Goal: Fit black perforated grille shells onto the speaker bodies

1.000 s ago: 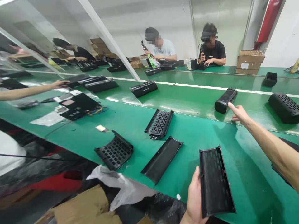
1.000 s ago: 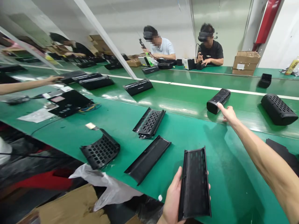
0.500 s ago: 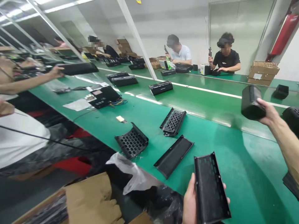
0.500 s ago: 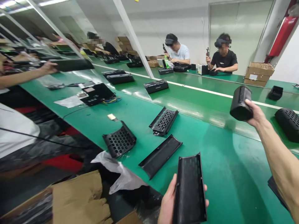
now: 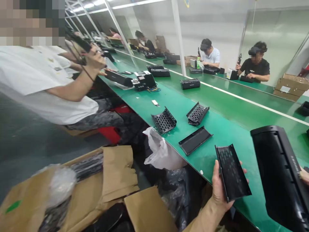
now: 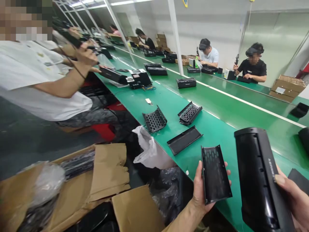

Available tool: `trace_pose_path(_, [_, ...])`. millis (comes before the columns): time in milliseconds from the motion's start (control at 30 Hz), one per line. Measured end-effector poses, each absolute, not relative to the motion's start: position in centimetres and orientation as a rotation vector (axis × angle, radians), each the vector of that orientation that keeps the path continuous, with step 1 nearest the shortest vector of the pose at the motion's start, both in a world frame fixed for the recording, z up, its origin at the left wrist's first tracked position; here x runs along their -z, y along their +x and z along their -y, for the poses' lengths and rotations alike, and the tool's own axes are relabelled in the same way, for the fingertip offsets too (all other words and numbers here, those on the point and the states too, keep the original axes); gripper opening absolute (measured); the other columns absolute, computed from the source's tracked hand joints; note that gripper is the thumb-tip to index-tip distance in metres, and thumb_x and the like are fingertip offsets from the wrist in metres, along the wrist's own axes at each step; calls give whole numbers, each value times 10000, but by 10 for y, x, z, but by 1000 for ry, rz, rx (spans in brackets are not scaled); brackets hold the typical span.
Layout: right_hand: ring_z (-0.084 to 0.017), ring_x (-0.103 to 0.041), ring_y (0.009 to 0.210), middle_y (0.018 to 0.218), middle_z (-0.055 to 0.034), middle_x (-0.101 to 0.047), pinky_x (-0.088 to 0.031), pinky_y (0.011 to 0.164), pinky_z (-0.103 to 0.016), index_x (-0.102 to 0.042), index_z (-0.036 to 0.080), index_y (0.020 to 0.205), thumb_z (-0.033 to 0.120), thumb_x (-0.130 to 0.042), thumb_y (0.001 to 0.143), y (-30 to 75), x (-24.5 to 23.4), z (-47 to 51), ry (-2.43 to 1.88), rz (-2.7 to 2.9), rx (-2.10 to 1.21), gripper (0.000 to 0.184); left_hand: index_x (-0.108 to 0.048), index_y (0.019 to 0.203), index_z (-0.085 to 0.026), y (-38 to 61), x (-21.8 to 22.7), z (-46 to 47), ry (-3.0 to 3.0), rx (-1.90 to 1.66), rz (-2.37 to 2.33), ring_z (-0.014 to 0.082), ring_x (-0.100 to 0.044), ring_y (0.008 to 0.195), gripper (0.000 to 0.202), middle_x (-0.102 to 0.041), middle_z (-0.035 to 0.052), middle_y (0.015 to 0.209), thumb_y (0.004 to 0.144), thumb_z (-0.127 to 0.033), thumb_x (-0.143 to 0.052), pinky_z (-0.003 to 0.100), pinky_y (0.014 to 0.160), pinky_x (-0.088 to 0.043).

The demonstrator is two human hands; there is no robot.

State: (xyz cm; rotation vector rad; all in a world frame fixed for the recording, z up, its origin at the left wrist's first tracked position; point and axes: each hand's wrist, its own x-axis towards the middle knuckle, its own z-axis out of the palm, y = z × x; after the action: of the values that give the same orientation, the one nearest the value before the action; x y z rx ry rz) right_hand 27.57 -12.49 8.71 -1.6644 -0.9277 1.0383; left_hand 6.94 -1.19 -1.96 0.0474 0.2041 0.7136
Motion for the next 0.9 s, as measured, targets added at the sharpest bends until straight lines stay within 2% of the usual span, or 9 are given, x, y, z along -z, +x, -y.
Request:
trace_pose_path(100, [-390,-789,1083,1572,-83,-614,-671,871,-500,-258,421,1709,734,-629,902,261,-124,105,-1849,923,-1057,942,-745,1296,-42,90,15,19,100,-802,-132,377,-751,1103,872,-806,221,1148,911,-807,-582,478,1012,-539])
trace_pose_path(167, [-385,-687,1291,1667,-50,-502,-609,1026,-473,-327,428,1686,752,-668,870,252,-137,84,-1980,1172,-884,942,-710,1386,-74,103,8,24,129,-821,-30,435,-665,1284,903,-767,228,1293,874,-814,-626,543,1130,-463])
trace_pose_path(200, [-377,-656,1330,1655,-57,-508,-575,1077,-469,-340,412,1686,765,-648,875,249,-140,75,-2018,1301,-794,936,-689,1423,-83,108,5,26,141,-817,20,451,-616,1353,931,-743,228,1352,856,-820,-642,565,1177,-419])
trace_pose_path(300, [-339,-722,1173,1456,-89,-624,-577,1039,-477,-312,382,1702,781,-546,921,243,-136,57,-2086,1555,-616,908,-667,1459,-95,120,1,29,167,-827,73,465,-524,1453,973,-712,215,1421,831,-837,-650,584,1249,-335])
trace_pose_path(400, [-311,-755,993,1295,-84,-646,-604,923,-467,-259,385,1717,798,-477,943,241,-128,52,-2153,1651,-548,904,-672,1454,-91,128,6,28,171,-843,35,454,-486,1491,1003,-729,200,1397,810,-860,-648,560,1270,-318])
trace_pose_path(533, [-312,-763,997,1336,-84,-620,-618,847,-430,-249,400,1715,824,-467,932,238,-122,52,-2172,1673,-555,917,-678,1436,-63,133,12,24,185,-845,12,446,-498,1483,1068,-746,203,1360,771,-899,-646,529,1272,-331])
trace_pose_path(633, [-313,-769,966,1360,-92,-600,-616,870,-456,-249,406,1714,836,-463,927,236,-117,51,-2175,1694,-538,922,-703,1405,-70,134,13,21,194,-837,22,452,-488,1489,1093,-749,204,1349,737,-934,-641,542,1265,-346])
trace_pose_path(733, [-333,-768,988,1369,-115,-591,-601,918,-486,-249,377,1721,820,-445,942,234,-112,48,-2175,1730,-494,918,-727,1371,-86,134,13,20,199,-825,17,460,-473,1498,1095,-739,204,1365,704,-951,-651,560,1263,-349])
trace_pose_path(900, [-323,-763,916,1346,-148,-586,-605,846,-488,-228,303,1737,809,-416,938,231,-102,46,-2205,1728,-497,965,-706,1390,-79,134,20,17,191,-825,-88,470,-481,1490,1082,-720,220,1393,725,-932,-655,580,1253,-361])
